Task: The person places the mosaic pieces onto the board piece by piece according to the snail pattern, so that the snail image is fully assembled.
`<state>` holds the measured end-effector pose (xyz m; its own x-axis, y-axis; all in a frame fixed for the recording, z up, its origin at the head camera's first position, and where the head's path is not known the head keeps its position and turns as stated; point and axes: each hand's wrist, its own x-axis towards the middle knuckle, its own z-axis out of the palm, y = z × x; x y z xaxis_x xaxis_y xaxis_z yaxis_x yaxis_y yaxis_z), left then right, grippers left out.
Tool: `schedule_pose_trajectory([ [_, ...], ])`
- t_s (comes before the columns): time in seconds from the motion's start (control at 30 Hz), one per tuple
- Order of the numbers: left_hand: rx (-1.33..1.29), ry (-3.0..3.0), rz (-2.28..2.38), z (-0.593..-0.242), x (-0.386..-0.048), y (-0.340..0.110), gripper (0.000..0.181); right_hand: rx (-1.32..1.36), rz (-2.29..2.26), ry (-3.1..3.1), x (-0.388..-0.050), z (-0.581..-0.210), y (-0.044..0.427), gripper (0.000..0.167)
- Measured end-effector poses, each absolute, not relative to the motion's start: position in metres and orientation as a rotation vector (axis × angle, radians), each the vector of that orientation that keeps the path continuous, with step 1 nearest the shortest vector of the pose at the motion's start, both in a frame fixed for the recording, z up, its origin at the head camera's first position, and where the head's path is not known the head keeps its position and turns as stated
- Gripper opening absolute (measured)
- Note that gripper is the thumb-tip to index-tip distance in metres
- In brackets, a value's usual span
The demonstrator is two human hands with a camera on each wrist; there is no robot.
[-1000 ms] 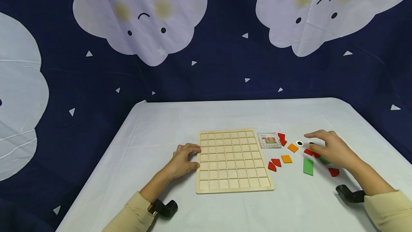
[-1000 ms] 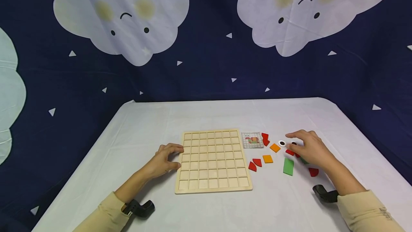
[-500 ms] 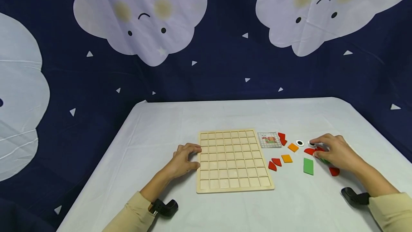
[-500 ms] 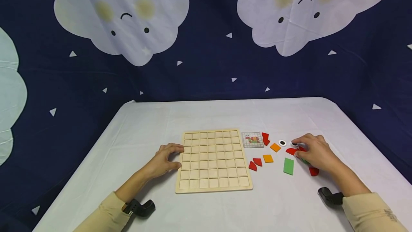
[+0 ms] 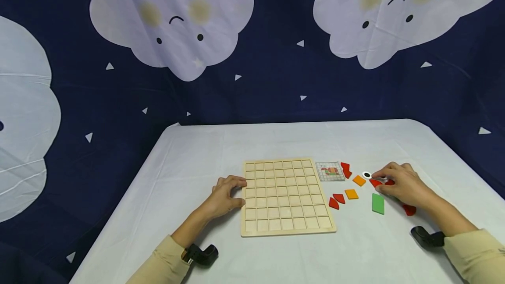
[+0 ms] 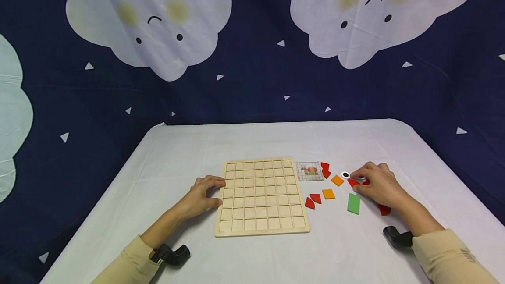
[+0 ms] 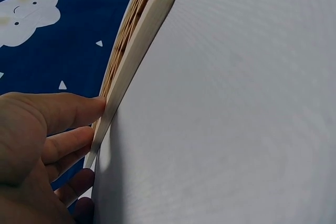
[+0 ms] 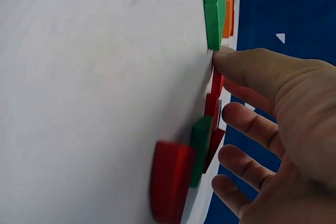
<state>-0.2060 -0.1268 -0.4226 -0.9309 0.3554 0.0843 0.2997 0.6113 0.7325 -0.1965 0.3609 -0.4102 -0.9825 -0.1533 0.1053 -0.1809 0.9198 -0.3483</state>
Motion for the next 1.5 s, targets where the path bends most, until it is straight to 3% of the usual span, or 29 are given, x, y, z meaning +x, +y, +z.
schedule_pose_trajectory([
  [0.8,0.551,2.77,1.212,-0.423,-0.205,-0.127,0.044,0.203,0.661,-2.965,-0.198,-0.408,0.352,0.033],
  [1.17,0.545,2.775,1.194,-0.423,-0.206,-0.126,0.044,0.326,0.712,-2.925,-0.21,-0.388,0.28,0.026],
  [1.5,0.548,2.769,1.21,-0.423,-0.206,-0.127,0.045,0.437,0.797,-2.871,-0.228,-0.394,0.22,0.026],
])
